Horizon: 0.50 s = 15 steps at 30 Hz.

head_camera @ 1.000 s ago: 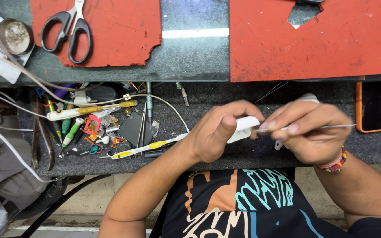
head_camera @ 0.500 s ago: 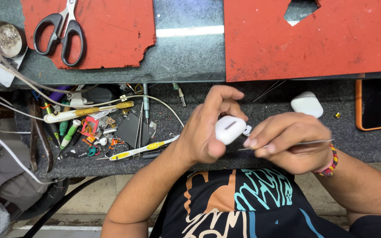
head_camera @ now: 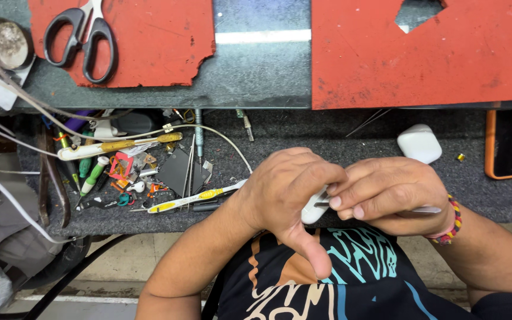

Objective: The person uses tweezers to adjust a component on a smartphone frame, then shifts focus to a white wireless earbud case. They open the case, remove the earbuds, and use a soldering iron and tweezers to work on the internal circuit board and battery area. The case remains open with components exposed at the end.

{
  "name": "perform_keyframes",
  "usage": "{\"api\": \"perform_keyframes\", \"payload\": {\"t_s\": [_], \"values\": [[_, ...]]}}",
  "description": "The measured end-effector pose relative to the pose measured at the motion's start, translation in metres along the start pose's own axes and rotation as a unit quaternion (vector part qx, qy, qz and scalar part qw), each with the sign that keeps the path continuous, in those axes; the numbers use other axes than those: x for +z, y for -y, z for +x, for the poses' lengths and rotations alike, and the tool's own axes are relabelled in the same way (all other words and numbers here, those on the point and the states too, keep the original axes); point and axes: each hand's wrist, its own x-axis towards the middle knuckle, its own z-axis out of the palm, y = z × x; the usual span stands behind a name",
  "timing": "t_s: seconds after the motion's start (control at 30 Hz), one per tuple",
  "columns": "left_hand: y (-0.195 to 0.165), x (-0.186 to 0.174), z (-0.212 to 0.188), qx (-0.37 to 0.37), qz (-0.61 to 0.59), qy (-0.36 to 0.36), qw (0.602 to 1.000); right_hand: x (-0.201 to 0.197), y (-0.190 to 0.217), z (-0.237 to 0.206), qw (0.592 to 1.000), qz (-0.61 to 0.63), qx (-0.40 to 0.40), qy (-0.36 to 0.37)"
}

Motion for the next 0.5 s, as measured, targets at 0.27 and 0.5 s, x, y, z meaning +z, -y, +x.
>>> {"api": "perform_keyframes", "payload": {"t_s": [0.27, 0.5], "values": [[-0.0025, 0.0018, -0.0021, -0.023, 0.0, 0.014, 1.0, -0.0032, 0.0011, 0.0, 0.999, 0.014, 0.025, 0.031], [-0.0026, 0.0031, -0.0047, -0.052, -0.006, 0.025, 0.998, 0.0015, 0.0005, -0.0023, 1.0, -0.018, 0.011, 0.019]]}}
